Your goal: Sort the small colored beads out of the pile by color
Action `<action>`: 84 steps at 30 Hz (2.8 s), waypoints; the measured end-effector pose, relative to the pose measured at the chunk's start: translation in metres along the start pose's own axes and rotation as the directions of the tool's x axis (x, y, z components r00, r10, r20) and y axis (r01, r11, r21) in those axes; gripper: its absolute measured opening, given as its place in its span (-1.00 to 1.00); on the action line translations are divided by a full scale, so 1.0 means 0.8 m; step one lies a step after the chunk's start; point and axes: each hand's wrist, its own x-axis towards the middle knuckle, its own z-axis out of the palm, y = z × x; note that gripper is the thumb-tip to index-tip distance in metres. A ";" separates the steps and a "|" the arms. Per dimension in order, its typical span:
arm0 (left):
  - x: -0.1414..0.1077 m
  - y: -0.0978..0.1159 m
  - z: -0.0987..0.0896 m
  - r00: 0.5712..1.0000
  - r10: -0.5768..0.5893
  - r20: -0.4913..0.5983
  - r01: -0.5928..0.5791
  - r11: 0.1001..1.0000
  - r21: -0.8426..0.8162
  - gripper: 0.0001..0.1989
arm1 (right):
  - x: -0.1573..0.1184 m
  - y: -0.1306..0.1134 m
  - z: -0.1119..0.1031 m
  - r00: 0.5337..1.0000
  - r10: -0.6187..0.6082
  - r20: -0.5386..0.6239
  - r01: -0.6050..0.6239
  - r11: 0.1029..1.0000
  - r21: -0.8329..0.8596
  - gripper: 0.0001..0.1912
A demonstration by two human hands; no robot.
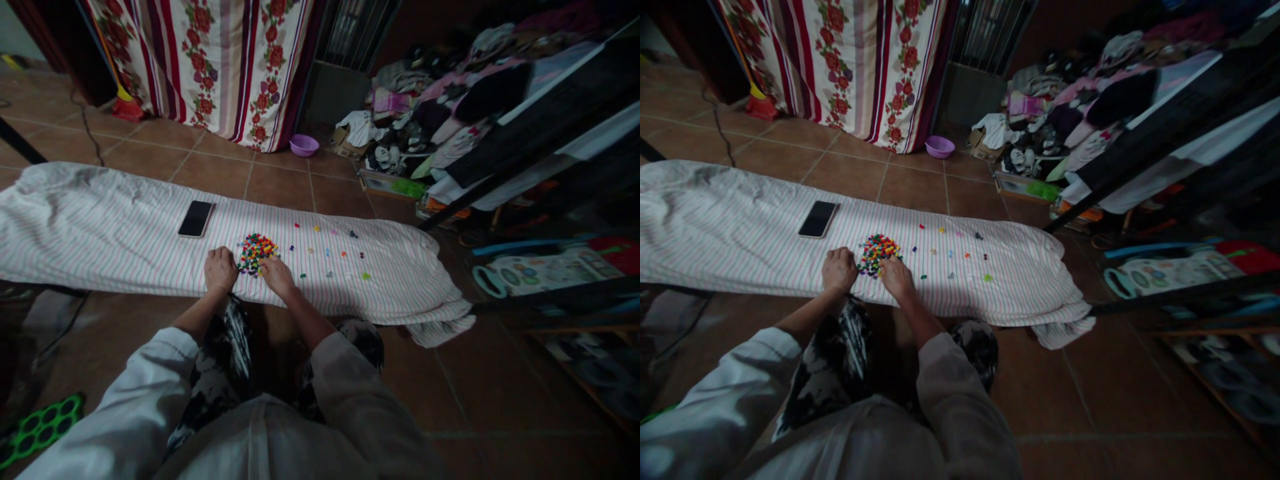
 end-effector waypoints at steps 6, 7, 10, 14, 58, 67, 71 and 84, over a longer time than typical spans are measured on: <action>0.001 0.000 0.000 1.000 -0.007 0.005 0.007 1.000 -0.030 -0.76 | 0.008 -0.003 -0.006 1.000 0.012 0.015 -0.012 1.000 -0.007 -0.73; 0.001 0.000 0.000 1.000 -0.008 0.006 0.008 0.999 -0.031 -0.76 | 0.008 -0.003 -0.006 1.000 0.008 0.020 -0.008 1.000 -0.011 -0.72; 0.001 0.000 0.000 1.000 -0.006 0.010 0.006 0.999 -0.031 -0.77 | 0.008 -0.003 -0.007 0.999 -0.020 0.025 0.020 0.999 -0.025 -0.71; 0.000 0.001 -0.001 1.000 -0.007 0.013 0.008 1.000 -0.011 -0.78 | 0.010 -0.003 -0.006 0.998 -0.058 0.021 0.059 0.997 -0.047 -0.68; 0.000 -0.004 0.001 0.999 0.035 -0.021 -0.034 0.998 0.061 -0.81 | -0.055 0.102 -0.002 0.841 0.182 -0.510 -0.005 0.945 0.327 -0.73; 0.001 -0.009 0.008 0.998 0.046 -0.038 -0.044 0.997 0.061 -0.79 | -0.069 0.134 0.008 0.840 0.213 -0.499 -0.069 0.954 0.292 -0.73; 0.000 -0.007 0.005 0.999 0.036 -0.022 -0.035 0.999 0.034 -0.79 | -0.069 0.134 0.011 0.851 0.204 -0.484 -0.075 0.959 0.272 -0.69; 0.000 -0.002 -0.001 1.000 0.009 -0.018 -0.009 1.000 -0.014 -0.78 | -0.073 0.131 0.014 0.881 0.123 -0.457 -0.034 0.980 0.198 -0.69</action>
